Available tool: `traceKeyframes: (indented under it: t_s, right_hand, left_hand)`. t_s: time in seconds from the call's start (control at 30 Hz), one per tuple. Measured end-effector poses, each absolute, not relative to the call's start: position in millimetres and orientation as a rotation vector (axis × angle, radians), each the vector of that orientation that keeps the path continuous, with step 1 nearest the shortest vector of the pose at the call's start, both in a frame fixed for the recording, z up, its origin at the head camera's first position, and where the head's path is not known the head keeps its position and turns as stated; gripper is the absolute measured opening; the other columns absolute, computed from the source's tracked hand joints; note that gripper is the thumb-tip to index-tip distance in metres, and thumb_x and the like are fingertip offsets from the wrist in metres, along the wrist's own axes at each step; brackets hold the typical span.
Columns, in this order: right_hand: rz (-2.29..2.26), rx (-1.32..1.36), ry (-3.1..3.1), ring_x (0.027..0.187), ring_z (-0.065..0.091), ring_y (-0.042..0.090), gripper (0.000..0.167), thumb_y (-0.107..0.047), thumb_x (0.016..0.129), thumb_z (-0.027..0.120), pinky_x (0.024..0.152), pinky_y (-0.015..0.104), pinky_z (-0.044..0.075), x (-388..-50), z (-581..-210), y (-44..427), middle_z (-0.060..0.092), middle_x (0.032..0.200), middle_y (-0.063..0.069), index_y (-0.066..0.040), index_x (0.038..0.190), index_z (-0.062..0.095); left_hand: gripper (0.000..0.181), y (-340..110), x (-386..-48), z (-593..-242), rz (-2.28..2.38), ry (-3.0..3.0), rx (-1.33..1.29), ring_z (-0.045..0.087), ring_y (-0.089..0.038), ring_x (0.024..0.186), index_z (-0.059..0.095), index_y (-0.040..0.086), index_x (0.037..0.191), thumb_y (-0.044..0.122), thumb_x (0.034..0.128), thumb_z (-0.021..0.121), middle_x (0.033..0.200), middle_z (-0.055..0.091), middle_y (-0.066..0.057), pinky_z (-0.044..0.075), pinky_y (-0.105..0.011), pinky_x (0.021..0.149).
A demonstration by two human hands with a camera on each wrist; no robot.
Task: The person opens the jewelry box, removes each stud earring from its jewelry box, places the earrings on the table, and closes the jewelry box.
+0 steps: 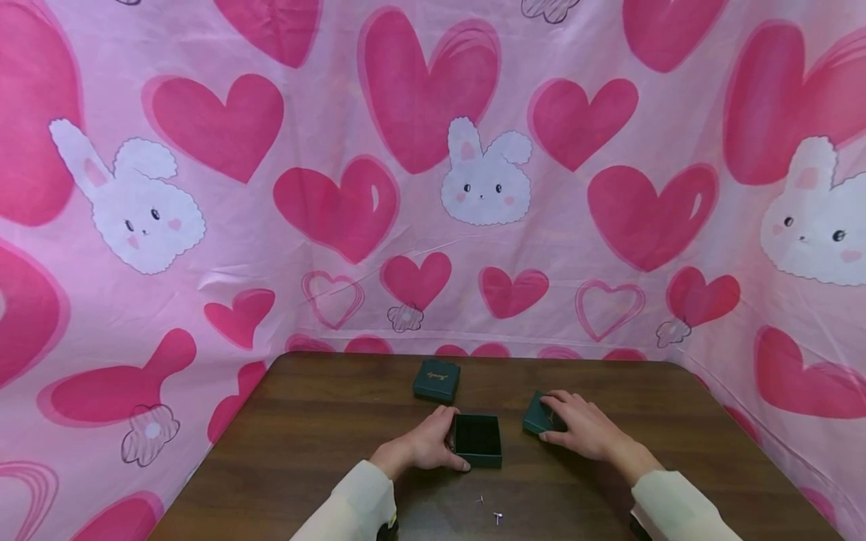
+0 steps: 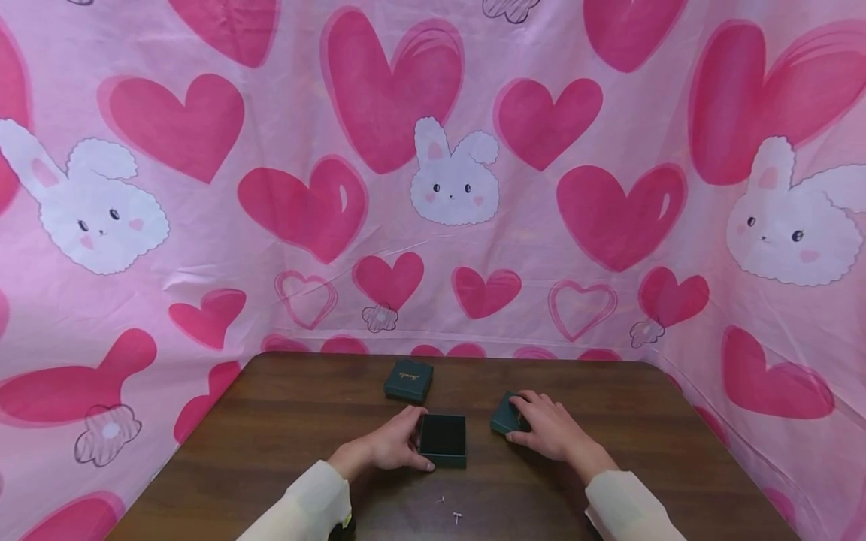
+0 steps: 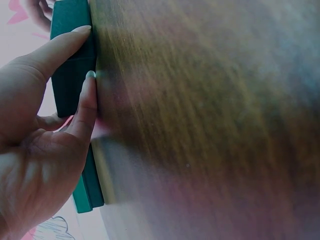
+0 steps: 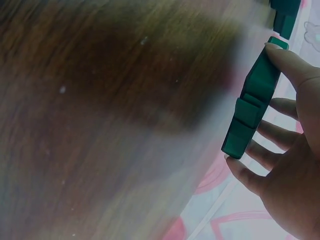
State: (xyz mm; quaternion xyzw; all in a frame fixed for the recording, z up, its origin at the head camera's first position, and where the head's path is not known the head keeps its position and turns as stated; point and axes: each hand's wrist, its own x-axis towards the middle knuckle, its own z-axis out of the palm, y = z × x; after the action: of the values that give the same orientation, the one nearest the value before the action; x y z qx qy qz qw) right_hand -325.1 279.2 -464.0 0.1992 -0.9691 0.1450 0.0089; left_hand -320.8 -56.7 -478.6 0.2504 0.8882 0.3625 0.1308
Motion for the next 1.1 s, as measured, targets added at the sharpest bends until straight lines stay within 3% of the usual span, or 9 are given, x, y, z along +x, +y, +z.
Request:
traceKeyframes:
  t_s: [1.1]
  right_hand:
    - [0.479, 0.684, -3.004, 0.129, 0.051, 0.04, 0.074, -0.05, 0.087, 0.077, 0.104, 0.068, 0.038, -320.7, -459.3, 270.9, 0.051, 0.147, 0.017, -0.006, 0.143, 0.056]
  left_hand:
    - [0.072, -56.9, -321.3, -478.7, 1.058, 2.574, 0.73, 0.049, -0.013, 0.091, 0.047, 0.011, 0.133, 0.021, 0.0773, 0.091, 0.106, 0.045, 0.0, 0.047, -0.026, 0.078]
